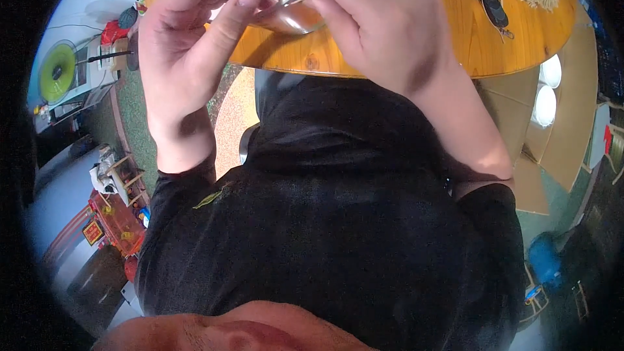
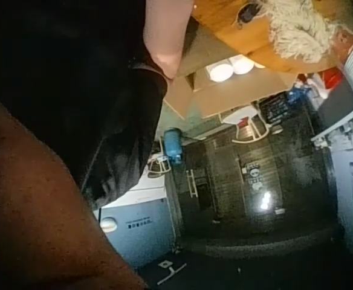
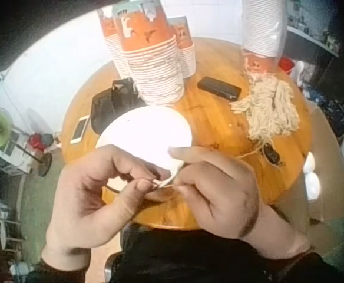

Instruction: Attach string handles to paper buckets by threading the string through pre-punched holes and tying it.

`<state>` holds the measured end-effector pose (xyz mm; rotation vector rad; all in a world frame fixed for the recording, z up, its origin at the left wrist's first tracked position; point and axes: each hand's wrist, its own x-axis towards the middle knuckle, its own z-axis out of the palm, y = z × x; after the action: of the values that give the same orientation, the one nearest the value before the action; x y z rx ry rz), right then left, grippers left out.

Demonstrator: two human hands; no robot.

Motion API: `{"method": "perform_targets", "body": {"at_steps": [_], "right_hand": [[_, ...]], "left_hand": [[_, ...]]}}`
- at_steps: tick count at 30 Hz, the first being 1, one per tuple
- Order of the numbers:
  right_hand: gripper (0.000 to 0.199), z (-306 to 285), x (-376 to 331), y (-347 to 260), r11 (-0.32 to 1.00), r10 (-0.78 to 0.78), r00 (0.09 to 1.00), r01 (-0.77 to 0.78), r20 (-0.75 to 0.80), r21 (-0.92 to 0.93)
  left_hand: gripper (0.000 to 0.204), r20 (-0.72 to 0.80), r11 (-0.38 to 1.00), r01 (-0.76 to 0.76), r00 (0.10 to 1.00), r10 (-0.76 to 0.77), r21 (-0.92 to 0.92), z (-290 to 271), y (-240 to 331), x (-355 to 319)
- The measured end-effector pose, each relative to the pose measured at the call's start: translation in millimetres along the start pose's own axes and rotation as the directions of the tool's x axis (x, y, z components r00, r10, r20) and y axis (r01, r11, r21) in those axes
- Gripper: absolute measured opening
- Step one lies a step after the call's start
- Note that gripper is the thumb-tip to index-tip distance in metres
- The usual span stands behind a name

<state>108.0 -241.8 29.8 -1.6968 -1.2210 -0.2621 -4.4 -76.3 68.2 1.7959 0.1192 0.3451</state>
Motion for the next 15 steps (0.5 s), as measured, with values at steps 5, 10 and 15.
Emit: {"method": "perform_targets", "body": {"at_steps": [5, 10, 15], "right_hand": [[0.012, 4, -11, 19, 0.997, -0.083, 0.995, 0.082, 0.054, 0.010], [0.012, -20, 4, -6, 0.995, 0.057, 0.987, -0.045, 0.149, -0.086], [0.010, 16, 6, 52, 0.920, -0.220, 0.967, 0.249, -0.125, 0.301]], "left_hand": [[0.005, 0.042, 0.979, 0.003, 0.999, -0.012, 0.206, 5, 10, 3], [0.004, 0.033, 0.937, 0.042, 0.998, -0.057, 0.347, 8, 9, 1], [0.008, 0.055, 0.977, -0.103, 0.994, 0.094, 0.187, 3, 8, 5]]}}
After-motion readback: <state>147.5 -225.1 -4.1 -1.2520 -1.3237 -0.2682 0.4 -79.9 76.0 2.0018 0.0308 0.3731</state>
